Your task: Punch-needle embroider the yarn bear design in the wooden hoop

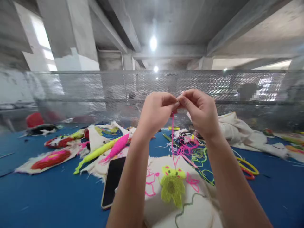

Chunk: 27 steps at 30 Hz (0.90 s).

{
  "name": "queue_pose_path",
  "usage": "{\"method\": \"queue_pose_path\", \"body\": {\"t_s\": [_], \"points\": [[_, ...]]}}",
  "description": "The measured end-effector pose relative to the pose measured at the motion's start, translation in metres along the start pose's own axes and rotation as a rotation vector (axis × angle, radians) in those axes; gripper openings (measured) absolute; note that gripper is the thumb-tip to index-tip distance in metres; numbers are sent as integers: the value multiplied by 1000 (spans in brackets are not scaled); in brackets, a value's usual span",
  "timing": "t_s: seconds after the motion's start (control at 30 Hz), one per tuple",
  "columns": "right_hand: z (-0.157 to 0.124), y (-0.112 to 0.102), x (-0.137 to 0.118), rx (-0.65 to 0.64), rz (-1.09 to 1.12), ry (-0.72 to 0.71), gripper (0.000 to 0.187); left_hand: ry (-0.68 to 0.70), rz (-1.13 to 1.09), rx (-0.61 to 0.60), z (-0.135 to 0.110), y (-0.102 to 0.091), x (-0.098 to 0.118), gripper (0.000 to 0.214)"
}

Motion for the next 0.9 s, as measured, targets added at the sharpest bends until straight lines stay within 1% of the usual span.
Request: {"method": "queue_pose_path", "body": {"t_s": [0.17,0.4,0.7,0.8,0.9], "points": [[-1,0,-1,-6,-54,-14,7,-28,40,20,-3,-1,0,16],[-2,1,-2,-22,-130,-21,9,-33,100,70,-2,-1,0,16],[-4,2,0,-64,-159,11,10,-56,154,72,0,0,-3,18],[-4,1,2,-30,-128,46,9,-61,109,30,0,0,-5,17],[-4,-3,7,-22,-45,129,10,-83,-30,-109,1,3,-9,15]]}}
Point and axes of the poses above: each hand's wrist, its own z-axis towards the middle knuckle, its own y-axis out of the palm, x = y × z, the point moved 5 cm from there along z, towards the middle knuckle, and after that the axes turned 9 degrees about -y, right-handed, at the moved point
